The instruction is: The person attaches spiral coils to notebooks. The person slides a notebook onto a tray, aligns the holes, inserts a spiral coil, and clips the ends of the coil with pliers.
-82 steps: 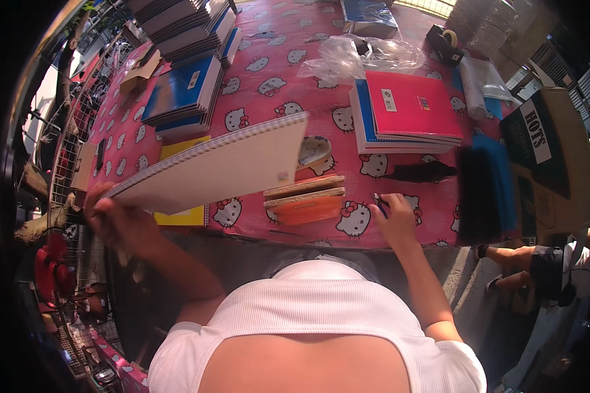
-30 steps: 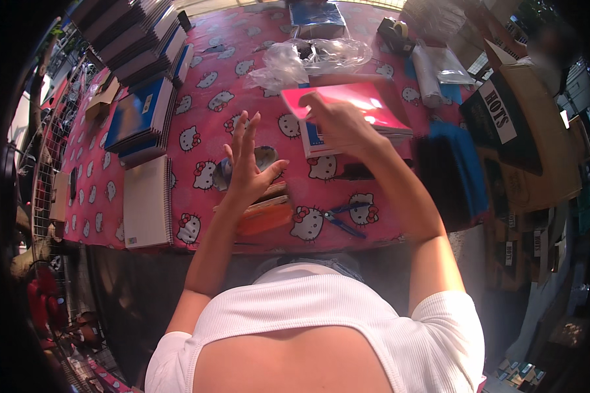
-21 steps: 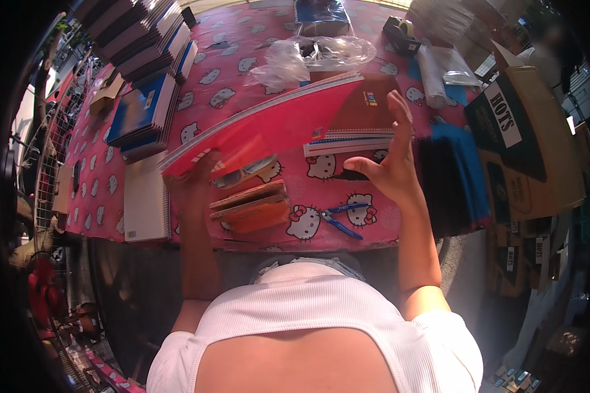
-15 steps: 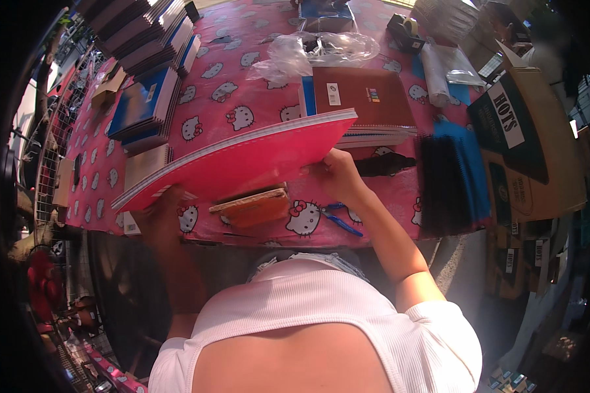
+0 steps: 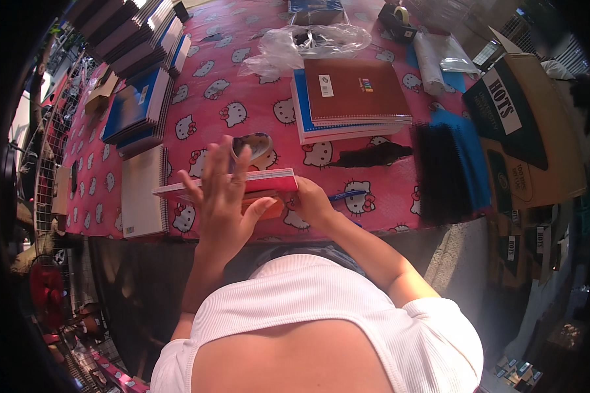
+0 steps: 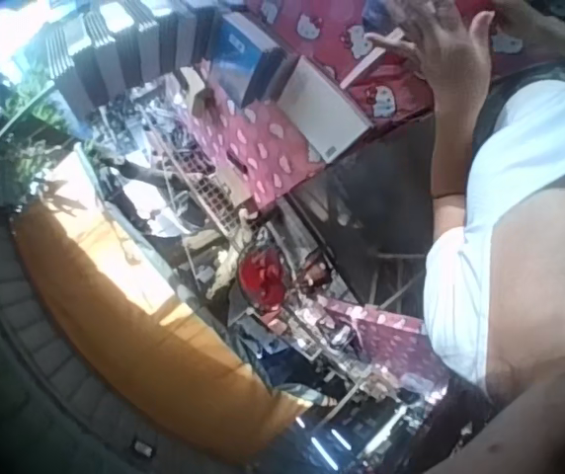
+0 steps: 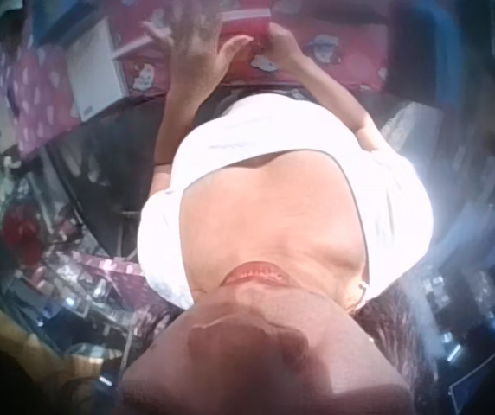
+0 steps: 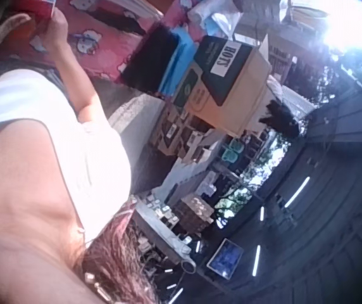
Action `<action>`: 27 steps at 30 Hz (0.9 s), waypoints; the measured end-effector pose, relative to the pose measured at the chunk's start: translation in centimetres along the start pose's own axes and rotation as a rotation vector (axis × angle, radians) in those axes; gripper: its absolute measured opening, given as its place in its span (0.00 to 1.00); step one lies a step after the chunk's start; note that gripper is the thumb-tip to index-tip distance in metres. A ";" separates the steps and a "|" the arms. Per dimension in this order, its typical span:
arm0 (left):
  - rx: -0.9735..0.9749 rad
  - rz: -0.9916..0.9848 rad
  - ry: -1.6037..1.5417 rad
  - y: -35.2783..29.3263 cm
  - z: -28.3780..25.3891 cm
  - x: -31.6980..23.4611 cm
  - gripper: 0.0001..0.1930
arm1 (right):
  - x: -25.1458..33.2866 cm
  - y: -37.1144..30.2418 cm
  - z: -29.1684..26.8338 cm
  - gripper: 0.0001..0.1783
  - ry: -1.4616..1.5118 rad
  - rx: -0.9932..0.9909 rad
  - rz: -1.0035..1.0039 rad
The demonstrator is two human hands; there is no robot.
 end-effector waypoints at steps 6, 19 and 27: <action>-0.081 -0.002 -0.395 1.0 2.9 1.5 0.17 | -7.2 0.8 -16.6 0.25 -0.822 -0.285 0.368; -0.232 0.001 -0.386 1.0 3.5 1.0 0.06 | -13.6 -0.2 -26.9 0.17 -0.975 -0.413 0.766; -0.242 0.031 -0.360 2.0 3.6 0.5 0.08 | -10.0 2.1 -22.3 0.11 -0.871 -0.562 0.217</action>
Point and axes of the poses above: each hand's wrist, its own y-axis towards the middle knuckle, its own z-axis out of the palm, x = y × z, the point moved 1 cm from there along y, towards the middle knuckle, and after that the axes turned 7 degrees about -y, right-handed, at the moved point
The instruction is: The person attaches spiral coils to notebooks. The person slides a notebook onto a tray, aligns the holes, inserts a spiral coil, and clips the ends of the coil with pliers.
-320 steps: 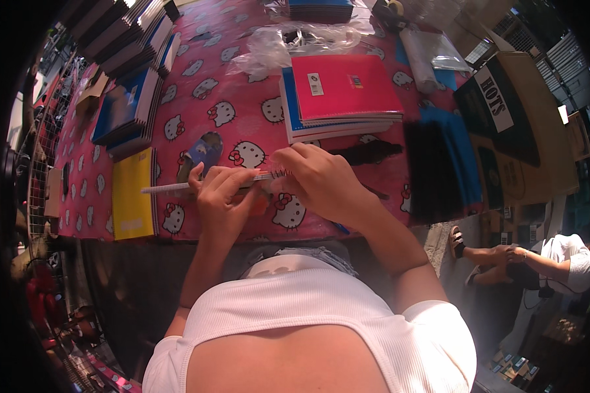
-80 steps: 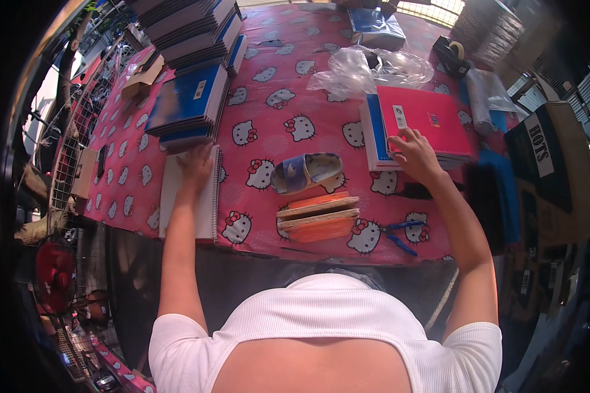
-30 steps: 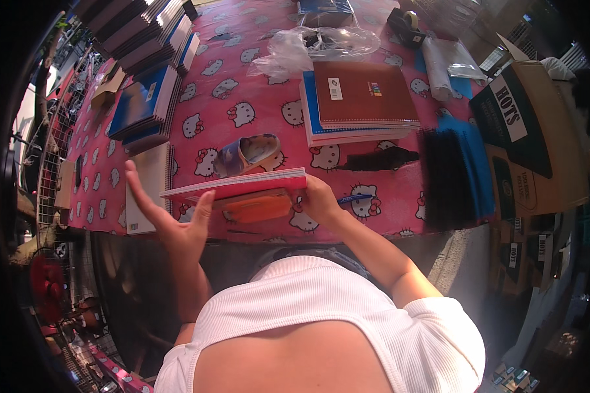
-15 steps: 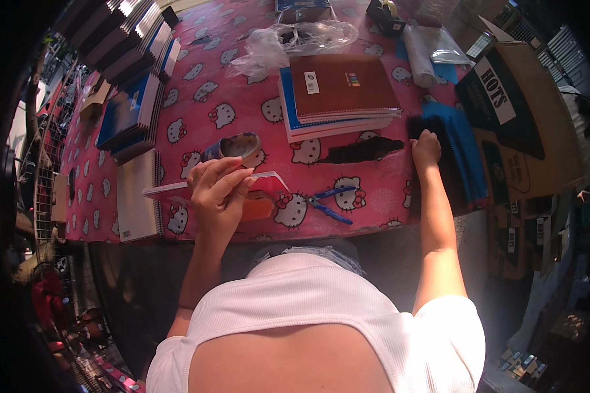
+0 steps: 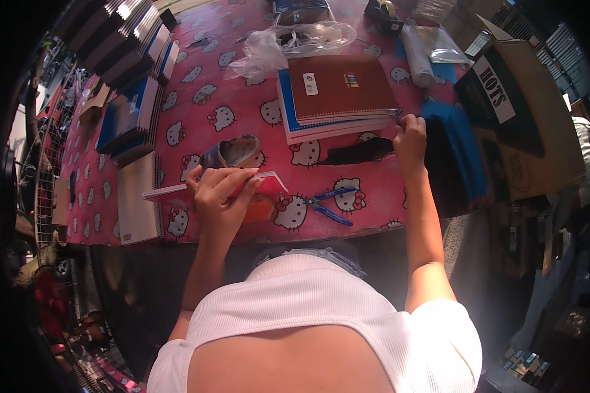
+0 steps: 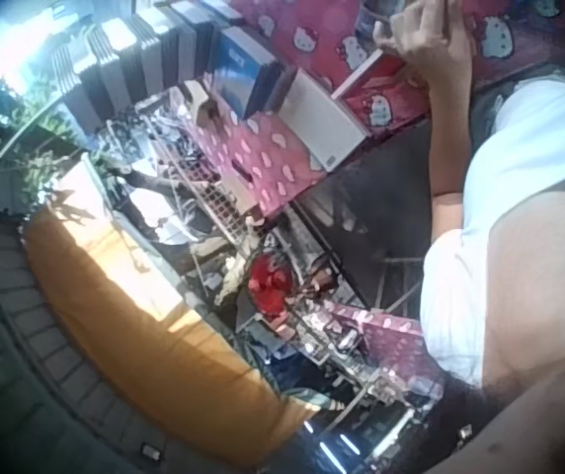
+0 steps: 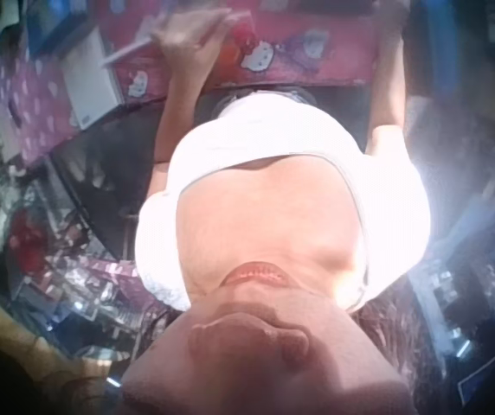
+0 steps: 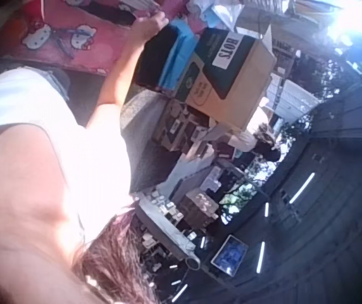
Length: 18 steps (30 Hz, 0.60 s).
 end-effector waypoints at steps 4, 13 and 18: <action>-0.002 -0.028 -0.014 -0.3 0.0 0.1 0.07 | 11.0 -2.9 -5.9 0.24 0.505 0.202 -0.209; -0.048 0.123 -0.059 -2.8 -0.2 0.1 0.11 | 18.0 -4.1 -10.1 0.18 0.946 0.529 -0.435; 0.016 0.154 -0.021 -5.1 -0.7 -0.2 0.14 | 18.1 -3.7 -9.6 0.18 0.873 0.732 -0.583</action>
Point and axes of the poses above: each hand's wrist, its own y-axis towards the middle knuckle, its own z-axis out of the palm, x = y × z, the point moved 1 cm from there along y, towards the middle knuckle, and after that the axes turned 7 degrees about -y, right-handed, at the moved point
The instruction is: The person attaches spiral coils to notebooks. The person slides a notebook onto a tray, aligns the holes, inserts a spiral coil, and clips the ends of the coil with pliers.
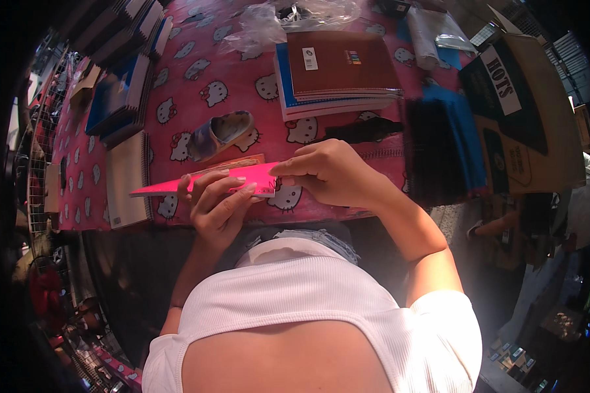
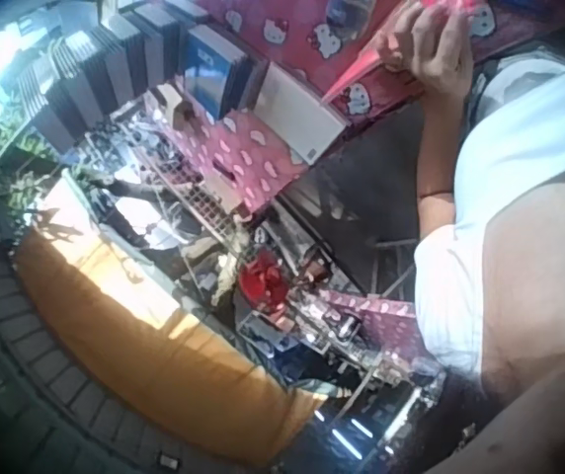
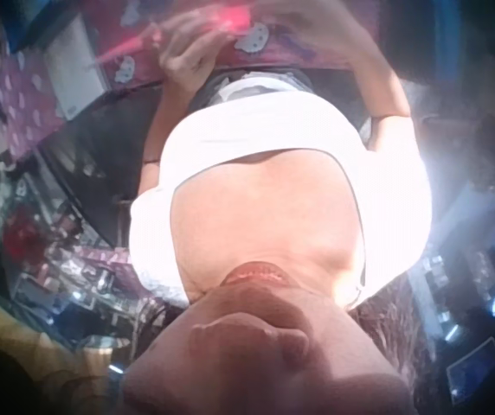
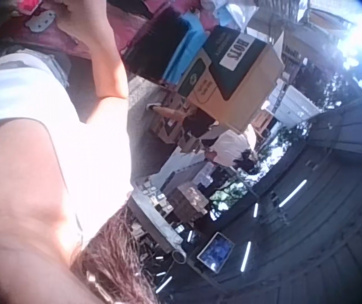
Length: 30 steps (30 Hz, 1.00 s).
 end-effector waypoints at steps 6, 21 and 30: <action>-0.046 -0.002 -0.023 0.3 0.1 -0.7 0.14 | 0.2 1.0 -0.7 0.18 -0.160 0.103 -0.164; -0.067 -0.223 0.149 3.6 0.2 0.5 0.12 | 1.1 1.3 1.0 0.13 -0.185 -0.230 0.030; -0.033 -0.245 0.107 3.4 0.4 0.8 0.13 | 2.3 2.6 0.7 0.14 -0.224 -0.128 0.107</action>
Point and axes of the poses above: each hand's wrist, its own y-axis towards the middle knuckle, its own z-axis out of the palm, x = y × z, the point moved 1 cm from there along y, towards the middle knuckle, and after that the axes turned 7 degrees about -y, right-handed, at the moved point
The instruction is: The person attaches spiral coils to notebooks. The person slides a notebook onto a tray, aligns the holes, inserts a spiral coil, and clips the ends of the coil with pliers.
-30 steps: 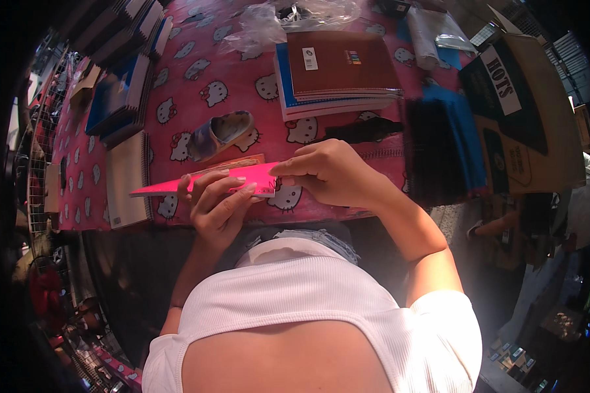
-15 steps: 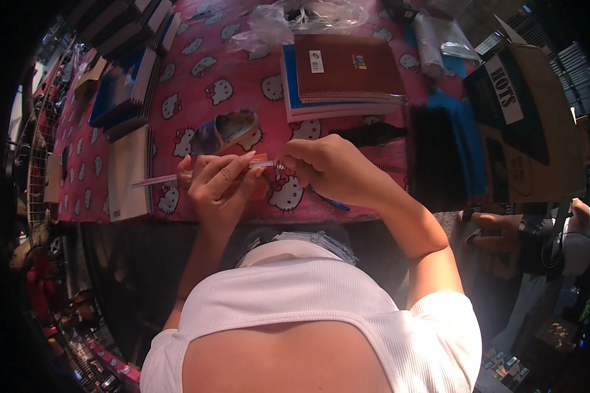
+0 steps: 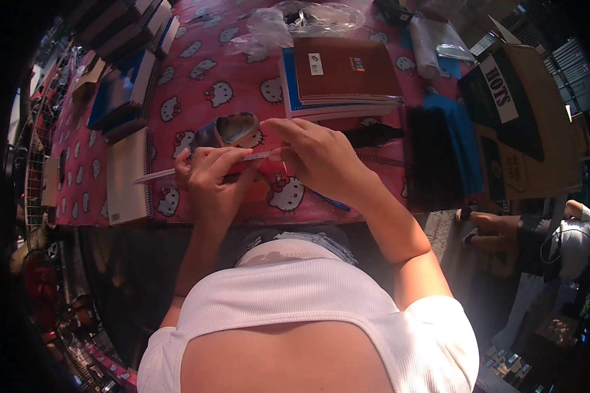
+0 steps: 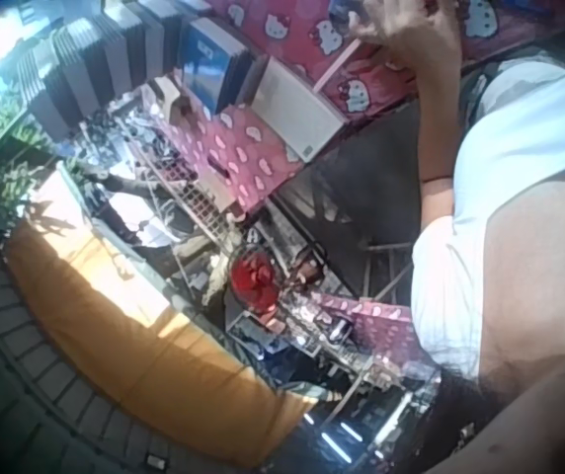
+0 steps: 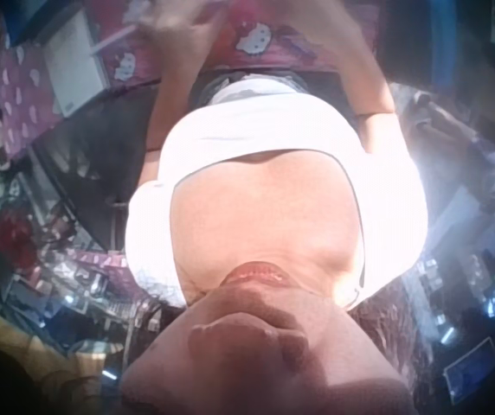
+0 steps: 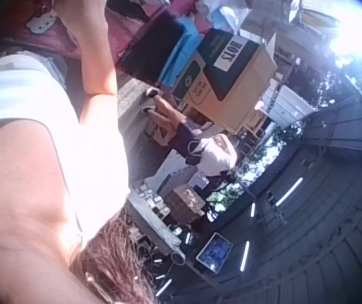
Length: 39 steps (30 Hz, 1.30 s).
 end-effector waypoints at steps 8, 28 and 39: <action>-0.002 0.012 -0.032 0.4 0.0 0.1 0.12 | -1.6 0.0 1.1 0.16 -0.112 0.028 -0.036; -0.103 -0.055 -0.091 -1.2 -0.3 -0.8 0.17 | -9.0 14.2 11.0 0.17 -0.433 0.476 -0.421; -0.218 -0.069 0.078 -1.4 -0.7 -0.1 0.15 | -11.7 7.0 5.7 0.25 0.826 0.238 0.025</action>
Point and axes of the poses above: each hand's wrist, its own y-axis towards the middle knuckle, its own z-axis out of the palm, x = y × z, the point moved 1 cm from there along y, towards the middle knuckle, and after that the axes turned 7 degrees about -y, right-handed, at the moved point
